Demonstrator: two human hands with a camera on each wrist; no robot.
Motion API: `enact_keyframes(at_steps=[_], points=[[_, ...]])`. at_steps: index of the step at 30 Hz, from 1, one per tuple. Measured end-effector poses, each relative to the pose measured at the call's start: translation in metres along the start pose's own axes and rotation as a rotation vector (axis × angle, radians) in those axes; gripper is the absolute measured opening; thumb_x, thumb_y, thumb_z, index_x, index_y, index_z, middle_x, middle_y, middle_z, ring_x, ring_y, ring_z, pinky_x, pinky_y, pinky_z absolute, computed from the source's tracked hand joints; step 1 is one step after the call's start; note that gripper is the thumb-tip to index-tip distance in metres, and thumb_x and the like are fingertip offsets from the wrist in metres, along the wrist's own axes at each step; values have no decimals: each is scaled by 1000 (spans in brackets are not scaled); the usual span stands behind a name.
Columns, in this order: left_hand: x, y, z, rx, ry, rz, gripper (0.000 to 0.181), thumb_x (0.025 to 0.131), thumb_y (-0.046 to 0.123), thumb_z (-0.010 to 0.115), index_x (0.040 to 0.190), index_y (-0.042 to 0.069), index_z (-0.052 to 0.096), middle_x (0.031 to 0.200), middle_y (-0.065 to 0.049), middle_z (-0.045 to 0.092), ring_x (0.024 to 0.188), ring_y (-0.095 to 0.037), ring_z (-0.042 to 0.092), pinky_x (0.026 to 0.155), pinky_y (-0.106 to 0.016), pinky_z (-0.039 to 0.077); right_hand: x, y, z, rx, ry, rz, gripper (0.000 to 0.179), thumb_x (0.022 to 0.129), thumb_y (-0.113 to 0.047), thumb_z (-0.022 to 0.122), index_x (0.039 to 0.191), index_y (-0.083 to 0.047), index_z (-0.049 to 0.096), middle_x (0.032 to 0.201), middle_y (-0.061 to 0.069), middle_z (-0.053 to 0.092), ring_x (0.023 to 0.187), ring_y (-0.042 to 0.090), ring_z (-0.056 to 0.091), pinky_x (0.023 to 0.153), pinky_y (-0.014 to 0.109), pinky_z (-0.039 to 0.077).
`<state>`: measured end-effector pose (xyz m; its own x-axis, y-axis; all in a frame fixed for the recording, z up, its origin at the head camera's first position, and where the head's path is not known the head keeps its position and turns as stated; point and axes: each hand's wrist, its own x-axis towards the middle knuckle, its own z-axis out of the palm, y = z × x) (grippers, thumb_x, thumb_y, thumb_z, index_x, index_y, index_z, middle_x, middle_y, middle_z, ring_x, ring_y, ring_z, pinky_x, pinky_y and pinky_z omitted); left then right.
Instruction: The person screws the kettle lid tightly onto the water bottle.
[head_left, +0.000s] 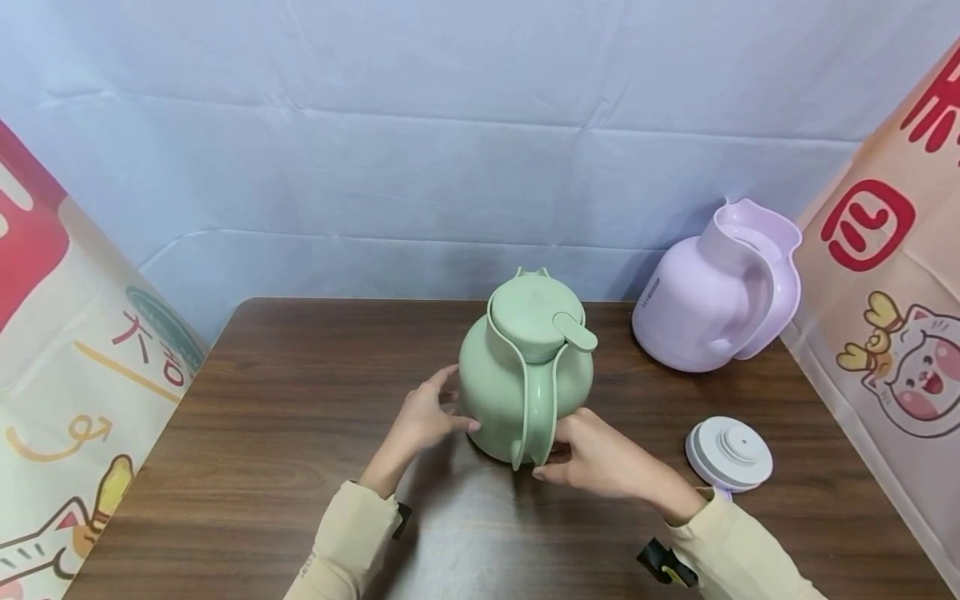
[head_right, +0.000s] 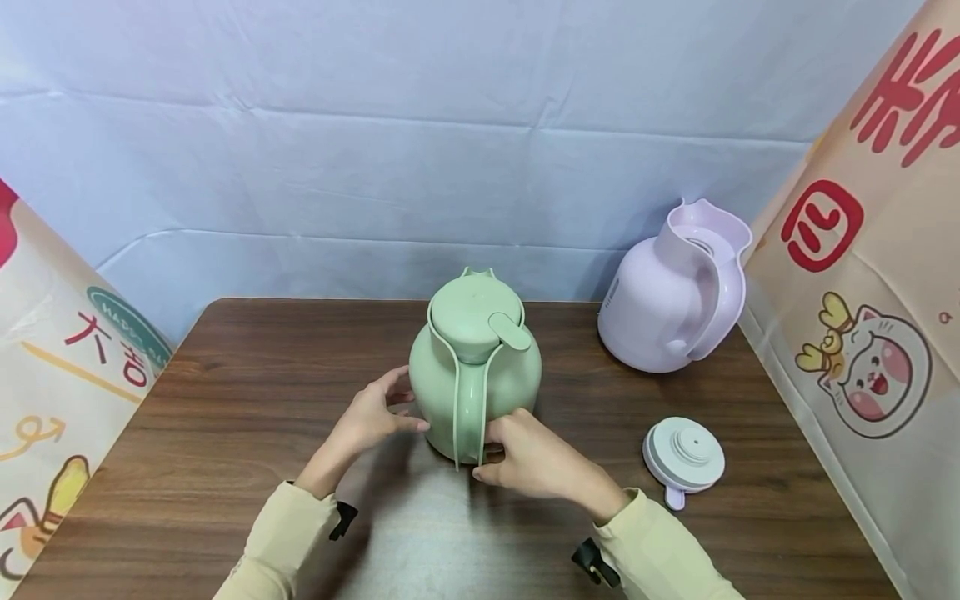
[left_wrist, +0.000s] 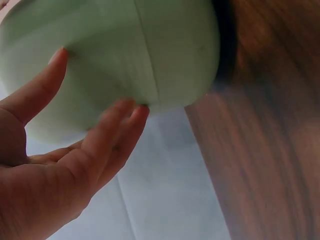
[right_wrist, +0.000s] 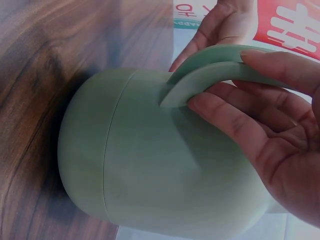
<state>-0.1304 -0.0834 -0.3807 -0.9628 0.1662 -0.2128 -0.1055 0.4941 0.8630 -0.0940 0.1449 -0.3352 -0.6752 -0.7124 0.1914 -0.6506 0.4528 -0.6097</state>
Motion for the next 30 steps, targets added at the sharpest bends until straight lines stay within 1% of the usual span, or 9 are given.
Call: enact_keyframes(at_steps=[1, 5, 9, 14, 20, 26, 30], points=[[0, -1, 1, -4, 2, 1, 86, 67, 11, 81, 139, 9, 34, 124, -18, 52, 107, -31, 56, 86, -39, 45, 0, -1, 0, 6, -11, 19, 17, 69, -5, 74, 82, -14, 68, 78, -14, 60, 74, 1, 51, 68, 25, 46], [-1, -5, 6, -10, 9, 13, 87, 67, 11, 80, 140, 8, 33, 129, -16, 50, 114, -32, 50, 89, -41, 43, -1, -2, 1, 11, -21, 45, 17, 71, -4, 73, 84, -13, 68, 78, -11, 62, 74, 2, 53, 69, 25, 47], [-2, -7, 9, -34, 4, 33, 86, 69, 8, 79, 140, 6, 32, 130, -17, 49, 118, -33, 46, 90, -40, 43, -1, -4, 1, 1, -11, 48, 20, 71, -2, 71, 87, -13, 68, 81, -10, 63, 78, 3, 56, 71, 26, 48], [-4, -7, 12, -96, -9, 54, 87, 70, 2, 76, 142, 2, 27, 135, -21, 41, 122, -34, 42, 92, -37, 41, -3, -4, 3, 5, 4, 36, 18, 71, 0, 70, 85, -12, 68, 78, -11, 63, 74, 1, 55, 68, 25, 48], [-6, -6, 13, -105, -2, 72, 86, 71, 0, 75, 141, -1, 26, 136, -22, 39, 123, -34, 41, 92, -36, 41, -3, -4, 4, 14, 5, 42, 16, 71, 0, 69, 82, -12, 68, 76, -12, 62, 70, 1, 53, 66, 24, 47], [-7, -6, 14, -107, -1, 74, 85, 72, 0, 75, 141, 0, 26, 136, -22, 39, 121, -34, 42, 88, -35, 44, -2, -3, 4, 45, -8, 37, 17, 71, 2, 67, 82, -11, 68, 76, -8, 64, 69, 0, 52, 66, 24, 47], [-7, -8, 15, -115, 1, 86, 85, 72, 1, 75, 142, 2, 27, 138, -20, 38, 122, -33, 42, 89, -35, 44, -3, -3, 2, 55, -13, 42, 18, 71, 3, 66, 80, -13, 67, 73, -10, 62, 66, 0, 50, 64, 23, 47]])
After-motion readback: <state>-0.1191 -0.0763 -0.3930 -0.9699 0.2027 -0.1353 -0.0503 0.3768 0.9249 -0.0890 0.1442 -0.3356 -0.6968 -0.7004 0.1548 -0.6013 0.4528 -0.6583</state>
